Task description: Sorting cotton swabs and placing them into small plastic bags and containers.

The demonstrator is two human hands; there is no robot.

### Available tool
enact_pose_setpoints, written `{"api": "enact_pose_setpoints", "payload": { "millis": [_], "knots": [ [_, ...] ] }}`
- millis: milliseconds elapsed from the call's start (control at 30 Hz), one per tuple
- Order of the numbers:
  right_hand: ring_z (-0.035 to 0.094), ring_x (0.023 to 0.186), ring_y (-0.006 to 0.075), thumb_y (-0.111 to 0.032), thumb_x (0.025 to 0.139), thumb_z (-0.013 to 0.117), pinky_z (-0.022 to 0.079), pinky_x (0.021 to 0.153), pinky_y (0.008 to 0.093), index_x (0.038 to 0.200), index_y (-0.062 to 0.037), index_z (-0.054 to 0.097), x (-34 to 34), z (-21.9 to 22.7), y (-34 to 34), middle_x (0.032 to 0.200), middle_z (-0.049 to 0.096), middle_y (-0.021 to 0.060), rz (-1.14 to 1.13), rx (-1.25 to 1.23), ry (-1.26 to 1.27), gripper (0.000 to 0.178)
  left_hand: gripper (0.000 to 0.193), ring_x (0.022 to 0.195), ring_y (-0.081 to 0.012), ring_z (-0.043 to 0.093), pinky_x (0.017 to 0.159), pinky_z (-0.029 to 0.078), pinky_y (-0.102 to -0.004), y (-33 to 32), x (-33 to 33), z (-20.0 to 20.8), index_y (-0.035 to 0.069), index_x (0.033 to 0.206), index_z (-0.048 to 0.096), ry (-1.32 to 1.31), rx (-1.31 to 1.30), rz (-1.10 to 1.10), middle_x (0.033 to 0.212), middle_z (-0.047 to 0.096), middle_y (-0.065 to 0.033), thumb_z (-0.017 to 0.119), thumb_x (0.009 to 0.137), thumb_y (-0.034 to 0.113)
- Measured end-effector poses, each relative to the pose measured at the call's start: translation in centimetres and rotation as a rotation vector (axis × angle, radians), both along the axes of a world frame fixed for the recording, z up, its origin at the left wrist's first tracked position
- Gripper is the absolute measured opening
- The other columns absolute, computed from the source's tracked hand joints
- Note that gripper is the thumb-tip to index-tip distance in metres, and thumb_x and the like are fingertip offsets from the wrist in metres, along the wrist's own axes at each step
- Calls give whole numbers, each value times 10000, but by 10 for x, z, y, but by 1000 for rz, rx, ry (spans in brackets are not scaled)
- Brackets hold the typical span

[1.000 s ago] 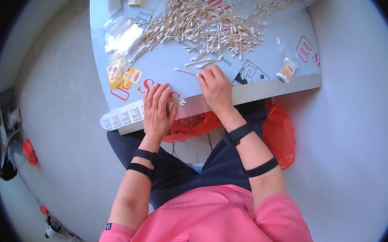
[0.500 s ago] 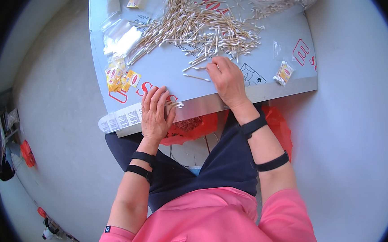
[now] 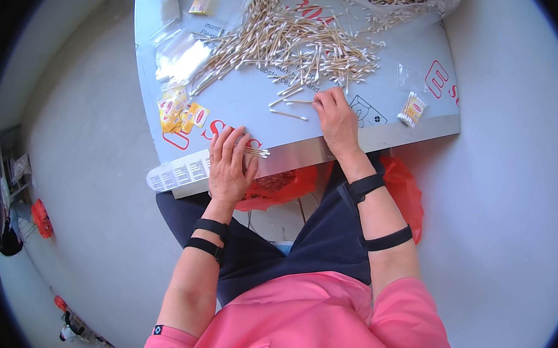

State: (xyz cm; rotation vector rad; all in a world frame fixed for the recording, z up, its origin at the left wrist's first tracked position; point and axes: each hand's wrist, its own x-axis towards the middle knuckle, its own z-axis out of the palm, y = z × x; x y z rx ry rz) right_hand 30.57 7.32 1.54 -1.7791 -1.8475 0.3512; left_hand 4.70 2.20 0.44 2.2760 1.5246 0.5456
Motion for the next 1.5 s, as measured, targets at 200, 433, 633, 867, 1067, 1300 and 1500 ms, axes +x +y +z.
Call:
{"api": "enact_pose_setpoints", "payload": {
  "millis": [200, 433, 633, 867, 1067, 1300, 1500],
  "knots": [
    [638, 794, 286, -61, 843, 707, 520, 649, 381, 982, -94, 628, -6, 5, -11, 951, 584, 74, -13, 102, 1, 163, 523, 1394, -296, 368, 1200, 255, -489, -2, -1, 3, 103, 1314, 532, -1, 1, -4, 1431, 467, -60, 686, 820, 178],
    [645, 787, 275, -51, 813, 735, 528, 655, 361, 956, -55, 649, -27, -2, -25, 963, 603, 67, -22, 102, 77, 168, 514, 1394, -298, 369, 1202, 254, -488, 0, -1, 2, 110, 1314, 533, 0, -3, 5, 1433, 464, -60, 678, 826, 180],
    [647, 786, 272, -24, 807, 722, 531, 655, 354, 987, -62, 654, -26, -5, -29, 957, 607, 68, 54, 111, 76, 197, 566, 1407, -303, 353, 1207, 238, -499, -2, -3, -1, 105, 1359, 485, -2, -14, -5, 1451, 450, -70, 677, 833, 184],
    [643, 846, 272, -33, 823, 663, 541, 697, 360, 1003, -73, 657, -74, -11, -35, 946, 600, 76, 337, 101, 127, 185, 658, 1441, -294, 321, 1216, 200, -520, -3, -1, -7, 109, 1438, 395, 31, 76, -22, 1509, 406, -75, 673, 847, 184],
    [642, 856, 282, -30, 834, 652, 539, 690, 364, 1111, -66, 658, -65, -14, -8, 958, 596, 94, 60, 82, 59, 279, 599, 1433, -288, 338, 1216, 213, -491, -2, -3, -2, 86, 1407, 454, 22, 5, -38, 1492, 428, -69, 663, 855, 193],
    [593, 1101, 311, -77, 862, 655, 495, 927, 407, 1193, 3, 639, -76, -12, 20, 1190, 624, 131, 298, 257, -77, 340, 552, 1423, -278, 349, 1211, 231, -480, 0, -3, -1, 77, 1363, 510, 28, 6, -39, 1479, 443, -66, 672, 851, 203],
    [347, 1425, 364, -273, 951, 601, 291, 1156, 478, 1382, 54, 483, -99, -26, 25, 1491, 431, 219, 274, 134, -63, 554, 553, 1425, -281, 348, 1212, 230, -482, -1, -3, -1, 74, 1360, 514, 23, 4, -37, 1476, 445, -69, 680, 848, 205]
  ]
}}
